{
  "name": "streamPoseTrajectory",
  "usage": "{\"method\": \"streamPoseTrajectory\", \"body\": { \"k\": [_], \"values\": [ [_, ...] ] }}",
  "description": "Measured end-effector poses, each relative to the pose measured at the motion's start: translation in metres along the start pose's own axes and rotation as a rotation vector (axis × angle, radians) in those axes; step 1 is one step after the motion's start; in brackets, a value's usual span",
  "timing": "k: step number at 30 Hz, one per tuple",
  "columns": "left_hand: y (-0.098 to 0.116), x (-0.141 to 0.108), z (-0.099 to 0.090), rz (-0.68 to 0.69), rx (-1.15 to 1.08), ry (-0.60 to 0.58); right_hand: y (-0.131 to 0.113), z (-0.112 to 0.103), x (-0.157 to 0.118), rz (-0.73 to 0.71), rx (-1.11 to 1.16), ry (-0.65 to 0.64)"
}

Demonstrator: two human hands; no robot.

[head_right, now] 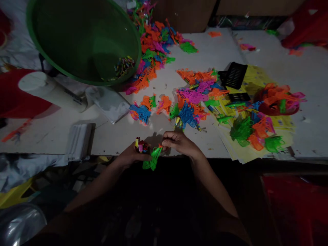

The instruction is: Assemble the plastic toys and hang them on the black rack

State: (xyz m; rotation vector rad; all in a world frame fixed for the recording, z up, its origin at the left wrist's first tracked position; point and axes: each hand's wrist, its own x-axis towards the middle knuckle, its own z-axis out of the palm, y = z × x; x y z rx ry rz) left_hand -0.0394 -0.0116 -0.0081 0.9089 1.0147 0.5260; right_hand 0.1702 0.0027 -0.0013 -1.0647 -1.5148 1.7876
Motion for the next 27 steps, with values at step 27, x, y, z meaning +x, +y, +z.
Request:
{"method": "streamPoseTrajectory", "body": {
  "k": [27],
  "values": [
    [-0.005, 0.012, 0.001, 0.059, -0.264, -0.041, 0.004, 0.012, 0.006, -0.105, -0.083, 0.195]
  ]
}}
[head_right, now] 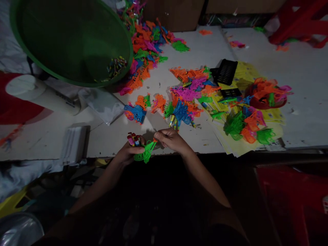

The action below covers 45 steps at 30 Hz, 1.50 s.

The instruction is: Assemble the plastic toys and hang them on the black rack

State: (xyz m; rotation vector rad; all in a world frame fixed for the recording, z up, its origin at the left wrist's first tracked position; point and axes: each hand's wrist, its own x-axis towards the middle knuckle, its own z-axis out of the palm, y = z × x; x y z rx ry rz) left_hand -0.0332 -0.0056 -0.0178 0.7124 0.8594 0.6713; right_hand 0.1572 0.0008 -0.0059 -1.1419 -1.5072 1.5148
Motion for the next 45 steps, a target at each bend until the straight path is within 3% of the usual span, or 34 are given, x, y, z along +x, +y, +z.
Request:
{"method": "streamPoseTrajectory", "body": {
  "k": [4, 8, 12, 17, 23, 27, 29, 37, 40, 45],
  "values": [
    [-0.001, -0.001, 0.000, -0.012, 0.011, 0.039, 0.004, 0.000, 0.001, -0.049, -0.006, 0.058],
    [0.001, 0.000, 0.000, 0.023, 0.014, 0.043, 0.009, 0.002, 0.005, 0.017, 0.037, 0.086],
    [0.003, 0.002, 0.001, 0.032, 0.030, 0.029, 0.007, 0.005, 0.006, 0.036, 0.271, 0.150],
    [-0.003, 0.005, 0.002, 0.137, 0.075, 0.151, 0.006, 0.015, -0.002, 0.078, 0.436, 0.160],
    [-0.002, 0.013, -0.003, 0.324, 0.348, 0.265, 0.014, 0.022, -0.005, 0.008, 0.170, 0.307],
    [0.012, 0.019, -0.008, 0.522, 0.540, 0.422, 0.013, 0.017, 0.001, -0.155, -0.134, 0.518],
    [0.018, 0.021, -0.006, 0.590, 0.562, 0.474, 0.015, 0.017, 0.003, -0.215, -0.280, 0.553],
    [0.016, 0.030, 0.010, 0.572, 0.612, 0.337, 0.030, 0.025, 0.006, -0.302, -0.420, 0.470],
    [0.012, 0.032, 0.004, 0.589, 0.710, 0.301, 0.030, 0.023, 0.007, -0.314, -0.470, 0.446],
    [0.009, 0.038, -0.009, 0.740, 0.907, 0.267, 0.029, 0.023, 0.012, -0.372, -0.469, 0.486]
  ]
}}
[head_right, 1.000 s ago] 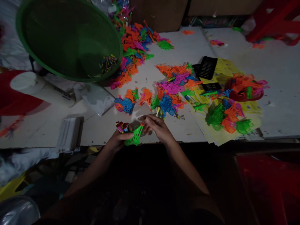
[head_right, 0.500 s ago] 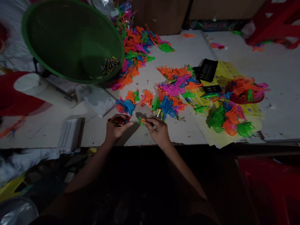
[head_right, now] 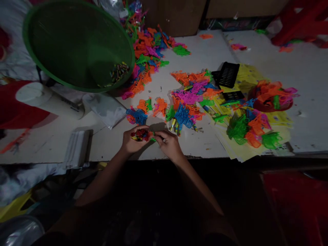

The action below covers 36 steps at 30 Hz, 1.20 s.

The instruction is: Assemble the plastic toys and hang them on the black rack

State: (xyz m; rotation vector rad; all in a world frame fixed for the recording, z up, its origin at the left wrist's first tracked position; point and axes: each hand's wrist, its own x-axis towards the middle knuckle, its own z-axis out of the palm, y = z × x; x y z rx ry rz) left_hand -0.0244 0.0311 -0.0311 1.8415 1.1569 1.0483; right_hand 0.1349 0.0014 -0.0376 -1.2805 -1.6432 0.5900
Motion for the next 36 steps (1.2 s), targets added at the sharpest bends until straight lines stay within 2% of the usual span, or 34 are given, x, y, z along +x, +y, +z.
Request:
{"method": "streamPoseTrajectory", "body": {
  "k": [4, 10, 14, 17, 20, 23, 27, 31, 36],
  "values": [
    [-0.004, 0.001, 0.001, 0.071, 0.024, -0.041, 0.000, 0.004, -0.002, 0.023, 0.027, 0.056],
    [0.005, 0.007, -0.001, 0.219, 0.116, -0.061, 0.001, 0.004, -0.004, 0.066, 0.063, 0.063],
    [0.008, 0.010, -0.004, 0.250, 0.145, -0.067, 0.003, 0.006, -0.005, 0.084, 0.081, 0.073],
    [0.007, 0.009, -0.004, 0.264, 0.141, -0.029, 0.004, 0.007, -0.007, 0.099, 0.089, 0.051],
    [0.006, 0.007, -0.003, 0.273, 0.161, 0.027, 0.002, 0.006, -0.008, 0.034, 0.115, -0.021],
    [0.006, 0.007, -0.003, 0.280, 0.166, 0.046, 0.002, 0.004, -0.004, 0.006, 0.155, -0.028],
    [0.004, 0.009, -0.003, 0.190, 0.154, 0.035, 0.006, 0.003, 0.006, 0.053, 0.156, -0.094],
    [0.005, 0.012, -0.001, -0.006, 0.058, 0.048, 0.011, 0.000, 0.011, 0.066, 0.119, -0.168],
    [0.018, 0.016, -0.003, -0.363, -0.184, 0.238, 0.016, -0.005, -0.005, 0.179, 0.233, -0.173]
  ]
}}
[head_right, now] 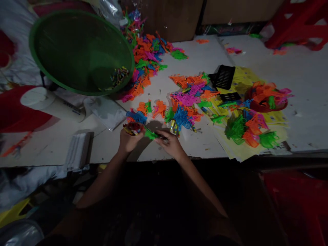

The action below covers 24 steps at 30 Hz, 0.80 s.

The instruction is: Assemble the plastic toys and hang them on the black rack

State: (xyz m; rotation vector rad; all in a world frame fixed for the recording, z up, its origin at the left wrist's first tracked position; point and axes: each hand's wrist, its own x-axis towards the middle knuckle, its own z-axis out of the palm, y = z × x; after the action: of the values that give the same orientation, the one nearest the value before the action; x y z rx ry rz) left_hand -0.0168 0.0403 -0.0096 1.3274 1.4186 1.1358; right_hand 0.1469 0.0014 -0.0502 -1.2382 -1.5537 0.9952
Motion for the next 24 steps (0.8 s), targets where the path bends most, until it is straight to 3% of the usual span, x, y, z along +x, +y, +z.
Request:
{"method": "streamPoseTrajectory", "body": {
  "k": [2, 4, 7, 10, 14, 17, 19, 21, 24],
  "values": [
    [0.004, -0.001, -0.001, -0.159, -0.161, 0.019, 0.000, 0.003, -0.009, 0.040, 0.039, -0.058],
    [0.004, -0.004, -0.001, -0.281, -0.302, -0.038, -0.002, 0.009, -0.014, 0.062, 0.040, -0.045],
    [0.001, -0.008, 0.000, -0.317, -0.409, -0.111, -0.009, 0.014, -0.014, 0.113, 0.091, 0.071],
    [-0.003, -0.011, -0.003, -0.349, -0.450, -0.070, -0.016, 0.011, -0.009, 0.166, 0.200, 0.183],
    [-0.005, -0.022, -0.003, -0.426, -0.467, -0.118, -0.022, 0.008, -0.007, 0.166, 0.096, 0.203],
    [-0.006, -0.032, 0.002, -0.422, -0.496, -0.179, -0.027, 0.010, -0.011, 0.026, -0.082, 0.113],
    [-0.007, -0.037, 0.005, -0.379, -0.523, -0.185, -0.030, 0.011, -0.012, -0.043, -0.083, -0.008],
    [-0.008, -0.039, 0.005, -0.331, -0.529, -0.216, -0.029, 0.012, -0.011, -0.004, 0.017, -0.065],
    [-0.012, -0.040, 0.002, -0.278, -0.489, -0.290, -0.022, 0.013, -0.007, 0.145, 0.214, 0.026]
  ]
}}
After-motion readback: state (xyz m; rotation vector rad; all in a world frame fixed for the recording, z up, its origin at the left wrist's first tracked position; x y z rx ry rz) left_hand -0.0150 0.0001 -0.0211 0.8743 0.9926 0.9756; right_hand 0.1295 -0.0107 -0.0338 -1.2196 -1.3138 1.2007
